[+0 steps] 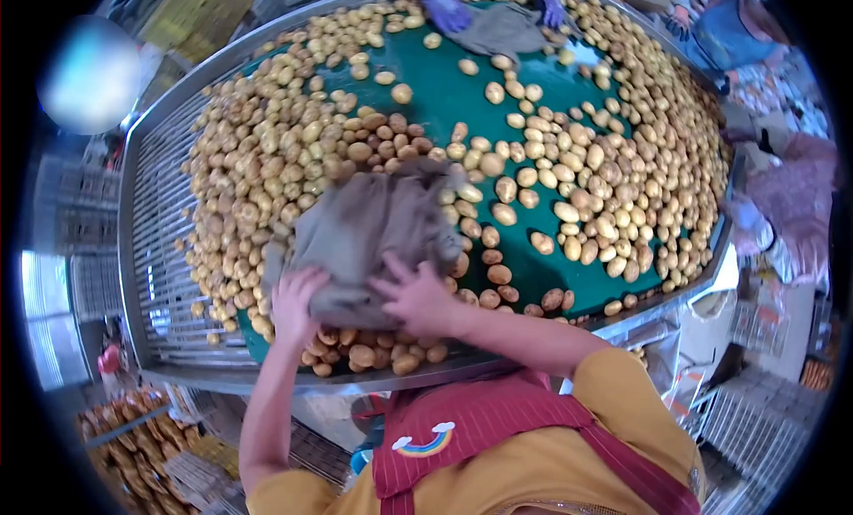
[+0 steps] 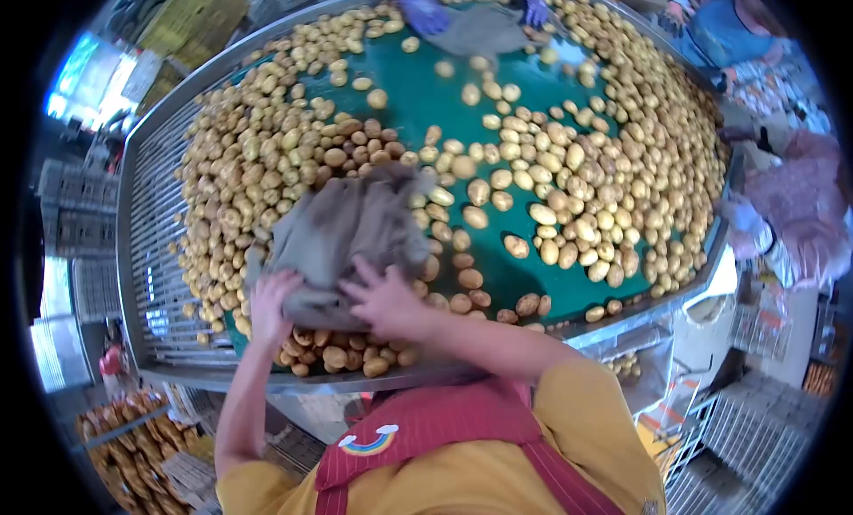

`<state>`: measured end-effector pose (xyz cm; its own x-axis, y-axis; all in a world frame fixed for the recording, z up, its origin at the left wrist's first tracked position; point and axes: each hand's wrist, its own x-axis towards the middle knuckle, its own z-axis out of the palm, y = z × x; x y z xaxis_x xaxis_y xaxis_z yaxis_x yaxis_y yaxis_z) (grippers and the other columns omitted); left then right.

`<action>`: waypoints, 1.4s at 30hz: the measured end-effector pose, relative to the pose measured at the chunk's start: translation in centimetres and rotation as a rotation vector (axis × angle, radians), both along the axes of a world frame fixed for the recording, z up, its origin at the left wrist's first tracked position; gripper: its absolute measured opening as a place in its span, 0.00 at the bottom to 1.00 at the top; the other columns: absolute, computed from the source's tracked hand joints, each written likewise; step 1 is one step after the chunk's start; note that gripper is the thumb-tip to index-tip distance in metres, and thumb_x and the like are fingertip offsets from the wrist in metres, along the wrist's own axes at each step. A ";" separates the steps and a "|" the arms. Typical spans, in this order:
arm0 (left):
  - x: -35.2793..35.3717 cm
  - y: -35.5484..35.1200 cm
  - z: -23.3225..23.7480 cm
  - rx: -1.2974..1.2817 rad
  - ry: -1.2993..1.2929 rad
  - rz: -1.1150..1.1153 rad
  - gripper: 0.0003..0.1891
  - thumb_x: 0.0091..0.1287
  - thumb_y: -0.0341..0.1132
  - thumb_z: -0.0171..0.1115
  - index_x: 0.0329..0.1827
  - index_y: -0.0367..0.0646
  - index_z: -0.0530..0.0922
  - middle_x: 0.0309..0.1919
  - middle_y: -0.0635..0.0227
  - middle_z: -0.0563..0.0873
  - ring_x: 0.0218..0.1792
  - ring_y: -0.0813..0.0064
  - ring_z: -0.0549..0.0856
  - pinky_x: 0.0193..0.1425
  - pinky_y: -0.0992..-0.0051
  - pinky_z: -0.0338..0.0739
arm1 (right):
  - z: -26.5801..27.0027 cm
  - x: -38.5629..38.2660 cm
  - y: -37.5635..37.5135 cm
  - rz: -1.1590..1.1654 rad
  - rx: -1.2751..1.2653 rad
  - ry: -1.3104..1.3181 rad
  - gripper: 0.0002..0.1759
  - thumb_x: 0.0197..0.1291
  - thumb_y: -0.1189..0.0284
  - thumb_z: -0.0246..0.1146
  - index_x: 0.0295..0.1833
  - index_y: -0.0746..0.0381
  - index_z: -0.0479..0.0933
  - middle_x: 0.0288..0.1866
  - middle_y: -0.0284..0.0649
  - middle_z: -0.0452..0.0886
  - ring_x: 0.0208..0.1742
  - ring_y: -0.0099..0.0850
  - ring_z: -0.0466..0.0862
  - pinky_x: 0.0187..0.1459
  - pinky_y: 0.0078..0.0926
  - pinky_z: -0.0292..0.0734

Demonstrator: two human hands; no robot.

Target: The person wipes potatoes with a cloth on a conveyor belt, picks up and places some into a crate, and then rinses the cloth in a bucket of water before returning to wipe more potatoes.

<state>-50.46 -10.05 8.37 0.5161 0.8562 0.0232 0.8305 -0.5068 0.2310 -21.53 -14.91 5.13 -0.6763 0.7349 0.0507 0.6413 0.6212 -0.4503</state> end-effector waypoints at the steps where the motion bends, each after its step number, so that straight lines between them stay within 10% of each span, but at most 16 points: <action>1: -1.7 -1.8 -1.9 -0.046 0.124 0.005 0.29 0.54 0.31 0.62 0.64 0.57 0.82 0.68 0.70 0.80 0.67 0.58 0.76 0.71 0.57 0.65 | -1.7 -1.9 -0.6 -0.022 -0.016 0.086 0.21 0.47 0.66 0.71 0.51 0.51 0.83 0.77 0.40 0.70 0.80 0.49 0.64 0.56 0.66 0.72; 11: 9.7 2.6 -7.0 0.062 0.142 -0.087 0.30 0.61 0.48 0.61 0.69 0.51 0.80 0.76 0.54 0.71 0.72 0.36 0.69 0.75 0.43 0.56 | -2.4 5.3 0.1 -0.244 -0.099 0.055 0.24 0.50 0.53 0.73 0.53 0.49 0.84 0.75 0.41 0.72 0.76 0.41 0.70 0.55 0.47 0.71; 17: 29.1 6.4 -7.1 -0.199 0.222 -0.200 0.30 0.52 0.47 0.69 0.63 0.59 0.83 0.53 0.63 0.80 0.54 0.56 0.79 0.65 0.46 0.65 | -4.4 18.2 -3.2 -0.622 -0.097 0.026 0.27 0.54 0.42 0.69 0.41 0.56 0.84 0.63 0.43 0.81 0.58 0.37 0.85 0.43 0.36 0.83; 20: 37.9 9.7 -7.9 -0.147 0.117 -0.451 0.33 0.47 0.46 0.73 0.62 0.59 0.83 0.53 0.65 0.80 0.56 0.58 0.79 0.64 0.43 0.67 | -6.1 24.3 -3.8 -0.733 -0.010 -0.050 0.09 0.58 0.63 0.67 0.38 0.57 0.82 0.40 0.37 0.79 0.41 0.37 0.86 0.34 0.39 0.82; 25: 46.9 14.2 -8.7 -0.126 0.051 -0.535 0.29 0.55 0.47 0.73 0.64 0.56 0.83 0.60 0.64 0.82 0.62 0.58 0.80 0.71 0.37 0.61 | -4.3 34.8 -2.2 -0.948 -0.201 0.192 0.13 0.60 0.68 0.66 0.49 0.61 0.78 0.44 0.51 0.84 0.47 0.53 0.85 0.47 0.48 0.82; 28: 46.0 16.4 -6.7 -0.498 -0.182 -0.563 0.29 0.60 0.48 0.69 0.67 0.56 0.81 0.61 0.59 0.84 0.66 0.55 0.79 0.74 0.38 0.60 | 7.5 37.0 -1.9 -1.193 -0.637 0.271 0.21 0.67 0.65 0.65 0.64 0.57 0.78 0.49 0.54 0.86 0.49 0.49 0.88 0.50 0.43 0.84; 29: 44.4 15.7 -4.7 -0.798 -0.416 -0.591 0.29 0.63 0.49 0.69 0.68 0.53 0.80 0.61 0.52 0.85 0.68 0.52 0.78 0.76 0.45 0.63 | 8.1 36.6 -3.4 -1.048 -0.397 0.187 0.21 0.67 0.66 0.65 0.65 0.55 0.79 0.53 0.48 0.87 0.53 0.45 0.88 0.51 0.42 0.83; 31: 39.2 12.8 -3.3 -0.553 -0.210 -0.750 0.28 0.62 0.47 0.69 0.68 0.53 0.81 0.62 0.49 0.83 0.70 0.49 0.77 0.76 0.48 0.65 | 8.3 34.7 -6.0 -0.835 -0.137 0.040 0.21 0.65 0.68 0.66 0.63 0.53 0.80 0.63 0.40 0.83 0.64 0.42 0.84 0.53 0.42 0.83; 36: 26.9 2.7 -0.2 -0.546 0.351 -1.118 0.29 0.47 0.45 0.70 0.59 0.61 0.85 0.83 0.75 0.62 0.85 0.47 0.50 0.76 0.20 0.39 | 3.0 23.4 -12.0 -0.433 -0.303 -0.141 0.19 0.50 0.66 0.70 0.50 0.50 0.83 0.84 0.29 0.63 0.83 0.40 0.62 0.62 0.54 0.69; 42: 26.0 -1.1 -6.5 -0.324 0.035 -0.871 0.21 0.53 0.44 0.68 0.53 0.62 0.87 0.85 0.73 0.55 0.85 0.45 0.48 0.70 0.21 0.51 | -0.4 23.8 -8.8 -0.328 -0.357 -0.110 0.21 0.47 0.72 0.67 0.51 0.47 0.83 0.81 0.27 0.67 0.82 0.34 0.64 0.55 0.52 0.64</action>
<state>-24.50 -11.14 1.87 0.9758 0.1286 -0.1771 0.1967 -0.8702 0.4518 2.29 -23.72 4.71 -0.3939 0.8682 -0.3018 0.8327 0.1980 -0.5171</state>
